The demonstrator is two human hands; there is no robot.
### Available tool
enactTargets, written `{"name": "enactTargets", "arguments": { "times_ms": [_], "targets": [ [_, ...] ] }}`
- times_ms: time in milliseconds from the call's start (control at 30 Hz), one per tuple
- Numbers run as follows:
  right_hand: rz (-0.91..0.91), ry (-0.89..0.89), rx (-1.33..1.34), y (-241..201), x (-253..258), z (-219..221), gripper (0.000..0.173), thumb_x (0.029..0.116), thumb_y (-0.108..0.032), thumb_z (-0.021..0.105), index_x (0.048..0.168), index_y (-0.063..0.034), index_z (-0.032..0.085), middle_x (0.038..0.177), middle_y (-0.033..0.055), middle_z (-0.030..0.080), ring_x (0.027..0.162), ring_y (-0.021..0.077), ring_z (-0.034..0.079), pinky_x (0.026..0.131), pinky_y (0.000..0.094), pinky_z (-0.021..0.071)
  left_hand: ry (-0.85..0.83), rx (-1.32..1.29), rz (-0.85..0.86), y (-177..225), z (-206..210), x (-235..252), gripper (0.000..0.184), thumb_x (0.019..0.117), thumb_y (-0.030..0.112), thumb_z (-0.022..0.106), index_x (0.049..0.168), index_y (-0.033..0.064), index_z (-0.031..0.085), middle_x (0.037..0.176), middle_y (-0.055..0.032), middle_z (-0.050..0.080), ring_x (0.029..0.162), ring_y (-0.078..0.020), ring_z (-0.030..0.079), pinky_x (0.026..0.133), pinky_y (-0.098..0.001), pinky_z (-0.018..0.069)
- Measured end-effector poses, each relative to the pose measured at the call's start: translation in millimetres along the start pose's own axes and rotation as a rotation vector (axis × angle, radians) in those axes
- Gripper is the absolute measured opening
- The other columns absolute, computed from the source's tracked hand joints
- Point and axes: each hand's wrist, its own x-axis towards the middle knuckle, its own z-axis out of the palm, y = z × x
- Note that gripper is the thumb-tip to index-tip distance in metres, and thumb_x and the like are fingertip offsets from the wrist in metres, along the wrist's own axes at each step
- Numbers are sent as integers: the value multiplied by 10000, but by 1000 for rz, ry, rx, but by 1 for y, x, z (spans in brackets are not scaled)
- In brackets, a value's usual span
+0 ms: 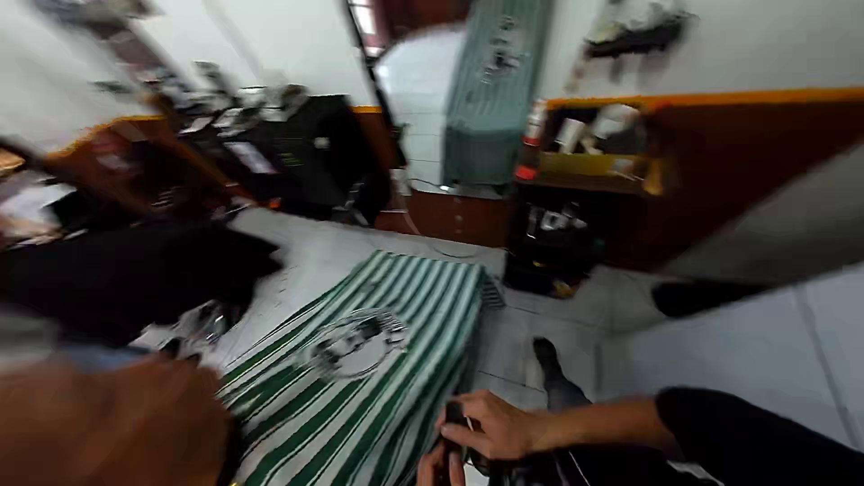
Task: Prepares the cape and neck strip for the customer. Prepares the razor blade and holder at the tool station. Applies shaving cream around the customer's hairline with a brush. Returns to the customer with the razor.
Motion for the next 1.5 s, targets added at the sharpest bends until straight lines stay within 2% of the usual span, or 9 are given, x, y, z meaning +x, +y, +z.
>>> {"name": "enactTargets", "arguments": {
  "times_ms": [267,367,467,600,733,967,1100,1267,1500],
  "targets": [
    [1001,150,-139,187,-63,-230,553,1024,-439,595,1333,17,645,1072,249,717,998,387,699,942,569,533,-610,-86,-541,-72,264,98,186,1001,78,619,1010,-100,674,774,-111,708,651,-144,673,649,-327,589],
    [1288,120,-322,228,-102,-316,523,1065,-416,485,1030,48,724,1095,265,705,1112,424,658,967,623,469,-695,207,-527,-104,366,158,267,1003,181,649,1068,-69,715,899,-193,727,789,-283,704,788,-495,578],
    [1324,116,-384,222,-123,-373,462,1067,-301,456,917,66,694,985,253,700,1011,402,669,905,583,473,-764,376,-443,-82,448,233,335,1037,251,584,1188,-22,707,1070,-225,728,995,-372,706,921,-583,534],
    [1252,268,-273,213,-140,-404,472,1027,-193,570,1475,-47,538,1029,220,716,925,345,704,919,512,539,-796,462,-305,-54,545,325,356,1060,204,494,1325,31,657,1209,-219,703,1156,-388,662,1012,-589,489],
    [1191,545,-261,183,-147,-402,332,1021,-163,582,1287,12,675,973,193,733,824,274,721,816,433,588,-783,577,-268,-48,620,377,369,1027,229,548,1315,20,649,1248,-255,675,1190,-425,641,993,-612,494],
    [1081,1105,-415,147,-134,-405,222,964,-94,600,1079,47,727,764,52,711,626,40,662,593,197,561,-957,537,-243,-60,645,387,607,963,226,705,1418,-119,500,1483,-333,476,1440,-437,408,1201,-543,288],
    [1008,1189,-570,143,-110,-423,247,974,-102,571,1081,54,730,785,71,713,647,36,663,611,192,558,-1218,604,-477,44,600,407,517,1075,109,514,1527,-85,356,1621,-251,332,1525,-327,301,1238,-414,221],
    [741,1277,-804,138,-66,-467,249,976,-89,564,1065,67,736,855,103,713,691,29,648,639,167,551,-1010,512,207,-34,594,367,378,961,190,660,1182,-116,686,1212,-367,648,1190,-533,605,1029,-686,421],
    [751,1289,-884,148,-46,-517,215,964,-139,626,1021,17,763,892,138,685,693,114,631,611,232,540,-869,-230,848,143,519,353,157,955,134,625,1050,91,742,1023,-97,709,945,-139,687,829,-253,579]
  ]
}}
